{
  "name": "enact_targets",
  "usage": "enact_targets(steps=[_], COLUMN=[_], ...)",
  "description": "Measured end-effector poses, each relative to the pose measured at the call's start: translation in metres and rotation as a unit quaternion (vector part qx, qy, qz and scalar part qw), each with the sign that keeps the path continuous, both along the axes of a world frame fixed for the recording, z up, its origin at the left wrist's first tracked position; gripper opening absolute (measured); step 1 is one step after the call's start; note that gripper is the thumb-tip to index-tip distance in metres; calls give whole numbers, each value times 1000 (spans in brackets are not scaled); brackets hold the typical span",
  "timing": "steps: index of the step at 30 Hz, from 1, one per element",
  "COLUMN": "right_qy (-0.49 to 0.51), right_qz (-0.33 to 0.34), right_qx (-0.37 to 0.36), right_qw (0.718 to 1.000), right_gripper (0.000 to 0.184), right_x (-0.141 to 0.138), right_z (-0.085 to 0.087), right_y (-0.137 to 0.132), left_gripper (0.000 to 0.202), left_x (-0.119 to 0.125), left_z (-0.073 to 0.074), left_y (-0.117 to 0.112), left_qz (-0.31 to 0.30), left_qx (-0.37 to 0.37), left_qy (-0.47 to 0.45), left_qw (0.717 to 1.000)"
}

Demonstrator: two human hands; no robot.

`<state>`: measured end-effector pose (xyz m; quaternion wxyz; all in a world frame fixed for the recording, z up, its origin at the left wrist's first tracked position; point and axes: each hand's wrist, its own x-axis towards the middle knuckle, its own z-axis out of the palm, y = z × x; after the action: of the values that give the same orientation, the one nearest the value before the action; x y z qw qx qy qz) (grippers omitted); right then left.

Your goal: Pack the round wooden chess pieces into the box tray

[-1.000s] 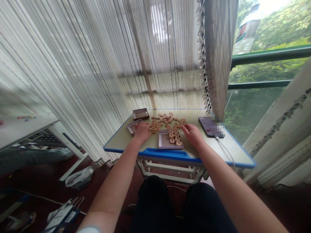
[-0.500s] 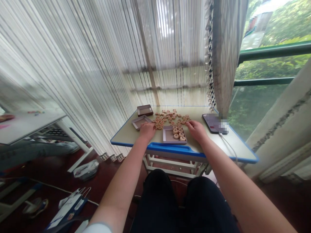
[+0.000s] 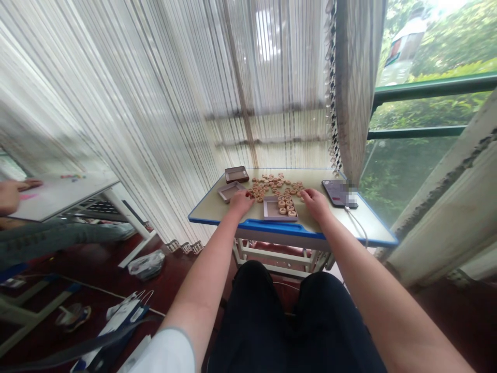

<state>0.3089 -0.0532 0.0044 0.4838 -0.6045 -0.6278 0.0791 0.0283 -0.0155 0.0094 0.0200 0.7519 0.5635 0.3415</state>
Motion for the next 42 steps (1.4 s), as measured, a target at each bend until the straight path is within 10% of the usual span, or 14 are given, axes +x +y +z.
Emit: enact_targets(steps=[7, 16, 24, 42], right_qy=[106, 126, 118, 100], right_qz=[47, 57, 32, 29], right_qx=[87, -14, -11, -22], right_qw=[989, 990, 992, 994], right_gripper=[35, 38, 46, 42], right_x=[-12, -10, -9, -6], right_z=[3, -13, -11, -10], right_y=[-35, -36, -37, -35], left_gripper=[36, 34, 50, 19], left_x=[24, 54, 72, 74], left_z=[1, 7, 21, 35], left_y=[-33, -68, -61, -54], left_qz=[-89, -79, 15, -91], left_qx=[42, 14, -62, -155], left_qy=[-166, -33, 126, 133], left_qw=[981, 996, 990, 975])
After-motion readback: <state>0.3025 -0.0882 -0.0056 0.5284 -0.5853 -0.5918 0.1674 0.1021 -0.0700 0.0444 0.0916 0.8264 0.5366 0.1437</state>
